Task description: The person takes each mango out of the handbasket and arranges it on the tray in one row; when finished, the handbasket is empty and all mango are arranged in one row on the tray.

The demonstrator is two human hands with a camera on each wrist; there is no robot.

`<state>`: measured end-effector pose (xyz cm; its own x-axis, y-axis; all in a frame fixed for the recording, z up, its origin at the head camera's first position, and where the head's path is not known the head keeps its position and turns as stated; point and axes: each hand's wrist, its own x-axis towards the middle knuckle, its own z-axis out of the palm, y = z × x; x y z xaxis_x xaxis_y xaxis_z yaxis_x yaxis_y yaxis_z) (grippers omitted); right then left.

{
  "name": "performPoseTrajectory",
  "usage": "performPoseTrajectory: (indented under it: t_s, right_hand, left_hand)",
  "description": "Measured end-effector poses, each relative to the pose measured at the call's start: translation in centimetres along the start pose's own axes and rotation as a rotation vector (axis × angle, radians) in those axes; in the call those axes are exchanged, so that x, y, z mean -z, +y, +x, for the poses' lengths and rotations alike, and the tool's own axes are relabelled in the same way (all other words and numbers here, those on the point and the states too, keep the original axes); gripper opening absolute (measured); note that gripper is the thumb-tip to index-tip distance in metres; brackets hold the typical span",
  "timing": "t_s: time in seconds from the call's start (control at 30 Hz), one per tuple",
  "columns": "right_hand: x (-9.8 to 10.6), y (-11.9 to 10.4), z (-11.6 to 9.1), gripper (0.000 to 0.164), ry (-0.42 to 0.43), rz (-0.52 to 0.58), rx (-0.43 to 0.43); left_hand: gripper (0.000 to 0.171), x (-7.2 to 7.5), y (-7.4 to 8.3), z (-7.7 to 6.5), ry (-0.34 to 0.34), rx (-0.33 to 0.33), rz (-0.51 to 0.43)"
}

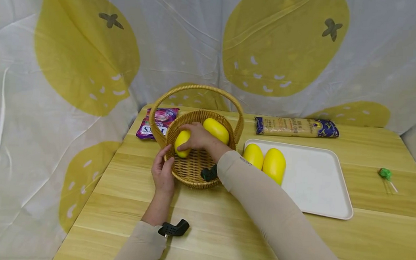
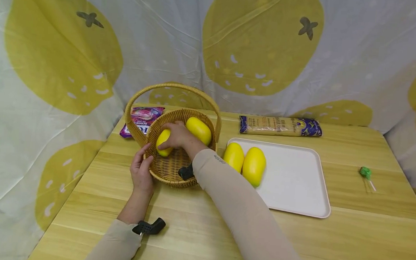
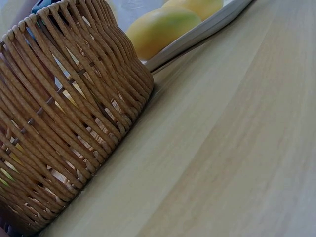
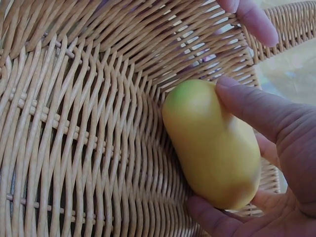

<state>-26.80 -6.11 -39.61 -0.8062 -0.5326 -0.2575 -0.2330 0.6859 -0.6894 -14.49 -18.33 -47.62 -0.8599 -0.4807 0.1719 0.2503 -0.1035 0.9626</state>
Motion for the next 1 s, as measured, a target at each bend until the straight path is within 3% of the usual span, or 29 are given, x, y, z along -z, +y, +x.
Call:
performPoseTrajectory:
  t_s: [0.47, 1.0]
  right_hand:
    - [1.0, 0.0, -1.0, 0.079, 0.040, -0.019, 0.040]
    - [4.2, -0.9, -7.4, 0.077, 0.106, -0.023, 0.172]
  left_hand:
    - [0.040, -0.3, -0.1, -0.3, 0.005, -0.001, -0.011]
    - [0.041, -0.1, 0.2, -0.2, 0.003, 0.016, -0.019]
